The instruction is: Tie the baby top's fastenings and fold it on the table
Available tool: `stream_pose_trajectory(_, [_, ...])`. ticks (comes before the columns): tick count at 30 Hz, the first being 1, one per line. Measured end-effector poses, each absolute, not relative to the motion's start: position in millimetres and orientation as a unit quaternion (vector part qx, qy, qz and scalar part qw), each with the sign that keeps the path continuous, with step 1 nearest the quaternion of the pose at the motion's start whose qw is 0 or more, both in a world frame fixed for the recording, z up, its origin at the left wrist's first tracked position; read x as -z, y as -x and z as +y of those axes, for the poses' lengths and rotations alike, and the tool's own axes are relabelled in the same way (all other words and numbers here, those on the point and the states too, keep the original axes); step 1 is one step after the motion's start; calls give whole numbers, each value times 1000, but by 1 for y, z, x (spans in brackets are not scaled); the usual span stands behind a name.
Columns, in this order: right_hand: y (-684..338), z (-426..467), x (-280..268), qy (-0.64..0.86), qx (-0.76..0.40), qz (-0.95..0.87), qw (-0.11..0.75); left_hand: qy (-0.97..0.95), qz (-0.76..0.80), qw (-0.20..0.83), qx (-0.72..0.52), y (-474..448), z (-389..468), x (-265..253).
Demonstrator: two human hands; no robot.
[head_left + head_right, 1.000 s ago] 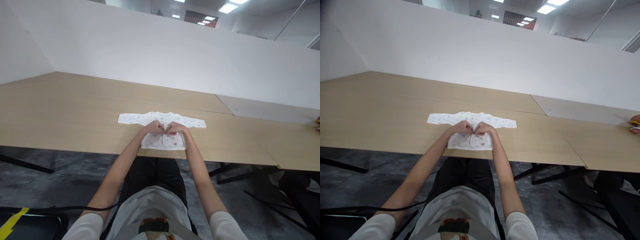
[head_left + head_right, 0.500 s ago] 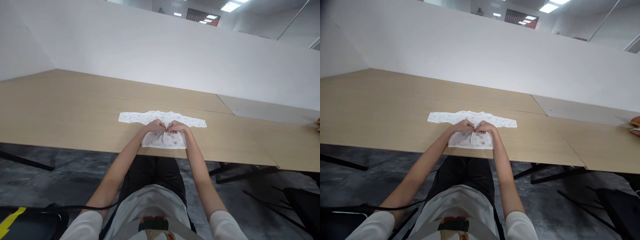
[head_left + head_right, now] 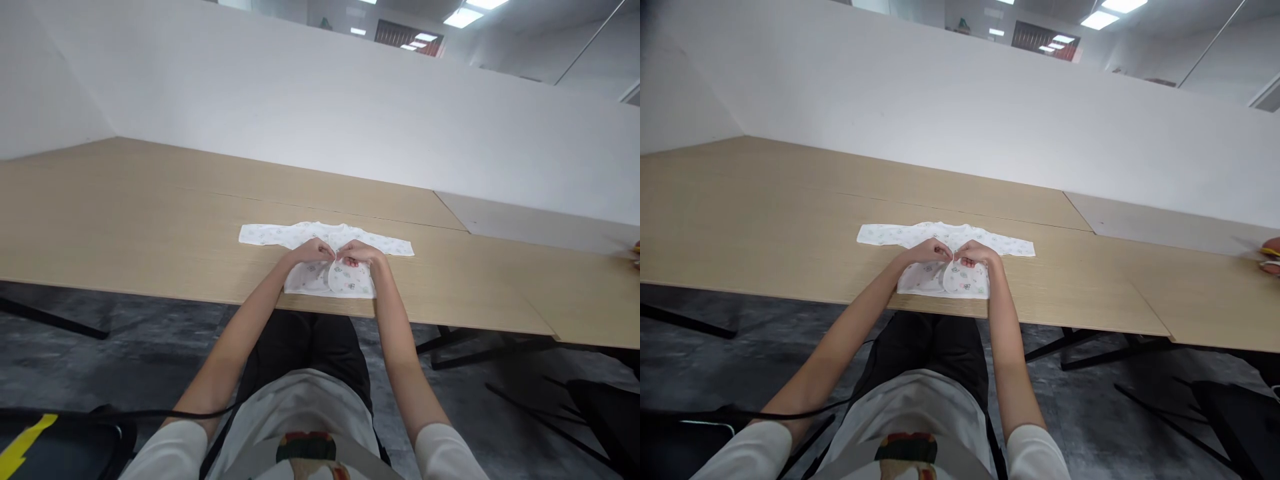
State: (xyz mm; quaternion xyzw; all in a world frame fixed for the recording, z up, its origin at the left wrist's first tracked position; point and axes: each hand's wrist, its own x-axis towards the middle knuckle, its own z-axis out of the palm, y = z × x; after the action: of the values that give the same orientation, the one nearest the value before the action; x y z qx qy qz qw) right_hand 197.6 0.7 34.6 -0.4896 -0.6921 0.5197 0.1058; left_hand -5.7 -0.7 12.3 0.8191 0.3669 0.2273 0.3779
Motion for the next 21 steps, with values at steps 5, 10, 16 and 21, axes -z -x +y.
stream_pose_trajectory(5, [-191,0,-33,538,-455,-696,137,-815,378,370,-237,7,-1,-11])
stream_pose_trajectory(10, [-177,-2,-30,572,-343,-733,132,-828,375,331,-254,4,-3,-11])
stream_pose_trajectory(16, [-186,0,-33,592,-326,-722,149,-811,410,316,-273,7,-1,-9])
stream_pose_trajectory(21, [-205,8,-34,656,-327,-667,132,-810,427,309,-256,10,-1,-8])
